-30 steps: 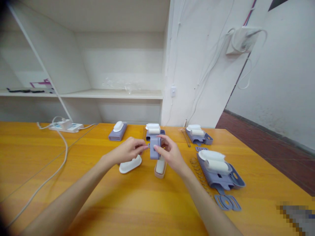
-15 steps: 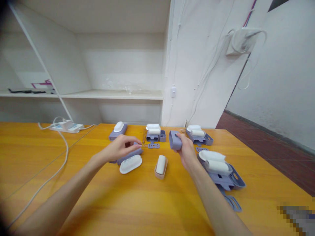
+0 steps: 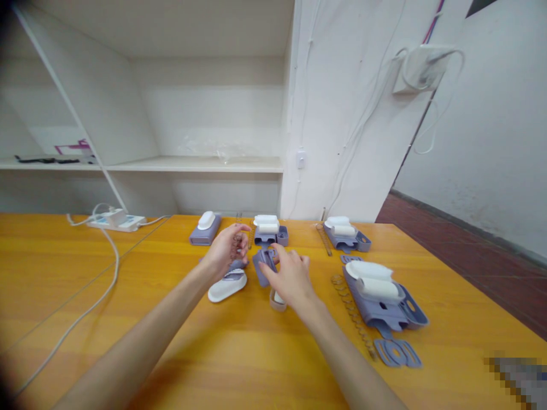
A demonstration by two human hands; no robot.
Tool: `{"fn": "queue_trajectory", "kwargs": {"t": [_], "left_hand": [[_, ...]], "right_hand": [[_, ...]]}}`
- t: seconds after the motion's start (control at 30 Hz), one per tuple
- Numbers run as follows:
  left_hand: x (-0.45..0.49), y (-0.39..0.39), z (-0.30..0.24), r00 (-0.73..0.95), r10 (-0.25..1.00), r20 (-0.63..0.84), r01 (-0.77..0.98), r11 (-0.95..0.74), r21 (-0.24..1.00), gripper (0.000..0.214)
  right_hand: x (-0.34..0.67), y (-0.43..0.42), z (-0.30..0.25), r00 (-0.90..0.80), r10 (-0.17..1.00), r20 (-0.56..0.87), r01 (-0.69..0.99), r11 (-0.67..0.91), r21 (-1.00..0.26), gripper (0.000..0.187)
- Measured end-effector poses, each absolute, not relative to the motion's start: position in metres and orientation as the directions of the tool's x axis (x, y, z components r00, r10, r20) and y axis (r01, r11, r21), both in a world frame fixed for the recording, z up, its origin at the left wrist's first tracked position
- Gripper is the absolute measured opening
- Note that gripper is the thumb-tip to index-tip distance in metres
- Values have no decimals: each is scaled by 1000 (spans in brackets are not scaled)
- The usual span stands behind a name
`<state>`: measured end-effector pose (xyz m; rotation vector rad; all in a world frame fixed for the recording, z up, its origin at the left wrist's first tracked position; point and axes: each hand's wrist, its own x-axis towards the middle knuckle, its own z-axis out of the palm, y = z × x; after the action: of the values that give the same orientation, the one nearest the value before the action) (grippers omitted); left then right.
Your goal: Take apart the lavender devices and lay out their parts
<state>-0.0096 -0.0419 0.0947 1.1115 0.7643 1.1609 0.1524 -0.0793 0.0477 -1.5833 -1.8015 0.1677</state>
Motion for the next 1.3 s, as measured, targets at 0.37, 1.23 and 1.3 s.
{"fn": "queue_trajectory", "kwargs": {"t": [0.37, 1.23, 1.3], "left_hand": [[25, -44, 95, -89, 996, -18, -607, -40, 794, 14], [-6, -41, 94, 185, 940, 287, 273, -330, 904, 54], [-4, -52, 98, 392, 871, 298, 293, -425, 856, 46]], "right_hand": [[130, -96, 57, 71, 824, 561, 552, 436, -711, 45], [146, -89, 71, 140, 886, 442, 370, 367, -854, 55], [142, -87, 74, 136, 947, 292, 152, 271, -950, 61]]}}
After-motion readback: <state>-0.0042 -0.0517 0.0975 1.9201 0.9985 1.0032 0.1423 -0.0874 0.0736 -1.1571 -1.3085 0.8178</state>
